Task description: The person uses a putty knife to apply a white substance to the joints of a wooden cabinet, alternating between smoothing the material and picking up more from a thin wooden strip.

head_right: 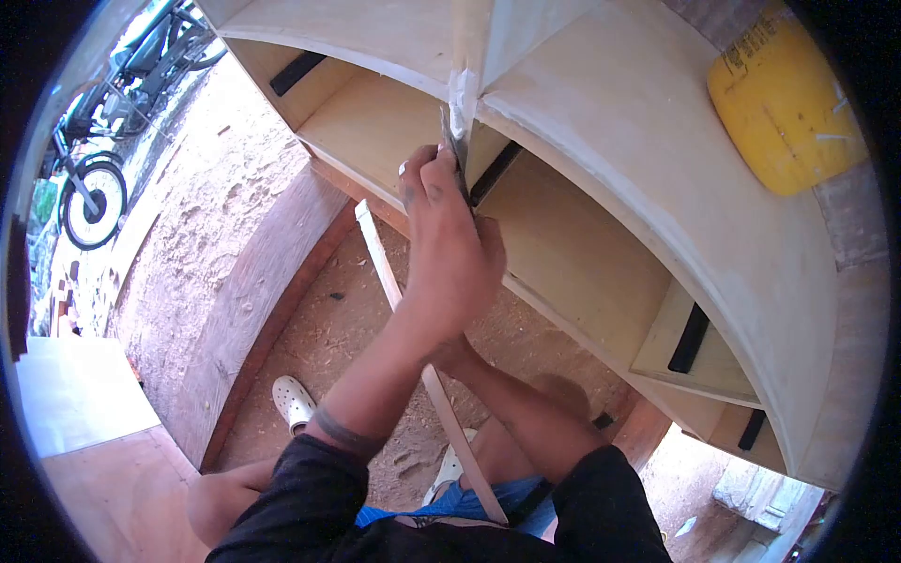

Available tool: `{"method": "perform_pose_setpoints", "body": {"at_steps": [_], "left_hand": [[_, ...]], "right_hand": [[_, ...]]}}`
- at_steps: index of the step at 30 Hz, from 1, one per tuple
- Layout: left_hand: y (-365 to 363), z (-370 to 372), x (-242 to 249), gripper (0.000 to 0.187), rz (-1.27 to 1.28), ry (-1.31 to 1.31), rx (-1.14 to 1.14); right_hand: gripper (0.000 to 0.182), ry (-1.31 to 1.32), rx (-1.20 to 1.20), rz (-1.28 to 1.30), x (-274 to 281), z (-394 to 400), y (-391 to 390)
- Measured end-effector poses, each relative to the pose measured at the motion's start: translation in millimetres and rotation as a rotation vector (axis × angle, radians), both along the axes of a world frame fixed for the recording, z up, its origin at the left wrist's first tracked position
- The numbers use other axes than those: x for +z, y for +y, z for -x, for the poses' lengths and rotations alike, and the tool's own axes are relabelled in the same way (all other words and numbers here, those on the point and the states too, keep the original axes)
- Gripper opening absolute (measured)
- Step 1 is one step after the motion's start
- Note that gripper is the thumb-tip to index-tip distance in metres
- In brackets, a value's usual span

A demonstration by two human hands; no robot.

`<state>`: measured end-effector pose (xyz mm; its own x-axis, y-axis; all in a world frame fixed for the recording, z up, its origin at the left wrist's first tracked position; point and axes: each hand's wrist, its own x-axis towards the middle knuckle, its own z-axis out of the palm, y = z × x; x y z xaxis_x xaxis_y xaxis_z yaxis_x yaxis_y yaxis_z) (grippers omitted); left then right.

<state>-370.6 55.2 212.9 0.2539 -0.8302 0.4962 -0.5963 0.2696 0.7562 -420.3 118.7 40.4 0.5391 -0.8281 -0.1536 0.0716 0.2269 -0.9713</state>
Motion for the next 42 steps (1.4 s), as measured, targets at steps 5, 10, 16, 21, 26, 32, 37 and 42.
{"method": "perform_pose_setpoints", "body": {"at_steps": [5, 10, 16, 21, 26, 32, 37, 42], "left_hand": [[12.5, -63.2, -18.0, 0.049, -0.156, 0.373, -0.171], [48.5, -123.1, -1.1, 0.057, -0.167, 1.361, -0.436], [58.8, -150.6, -3.0, 0.056, -0.123, 1.29, -0.372], [77.7, -162.7, -25.1, 0.058, -0.134, 0.601, -0.065], [74.5, -146.4, -77.6, 0.062, 0.114, -0.293, -0.077], [87.3, -126.3, -157.0, 0.058, -0.063, -0.247, -0.145], [86.6, -168.0, -107.0, 0.066, -0.161, 0.112, -0.064], [48.4, -157.4, 40.2, 0.058, 0.204, -0.469, -0.238]], "right_hand": [[0.042, 0.139, 0.066, -0.247, 65.6, 2.4, -10.4], [0.043, 0.007, 0.011, -0.28, 60.5, -1.9, -13.8], [0.044, -0.086, 0.003, -0.245, 69.7, -7.4, -21.3], [0.041, -0.176, 0.017, -0.237, 79.4, -6.9, -19.0], [0.039, -0.154, 0.048, -0.309, 95.7, -10.7, -10.2], [0.04, -0.264, 0.09, -0.305, 109.5, -2.5, -12.8], [0.04, -0.099, 0.044, -0.248, 86.8, -6.9, -9.7], [0.036, -0.053, 0.028, -0.262, 73.4, -10.8, -10.7]]}}
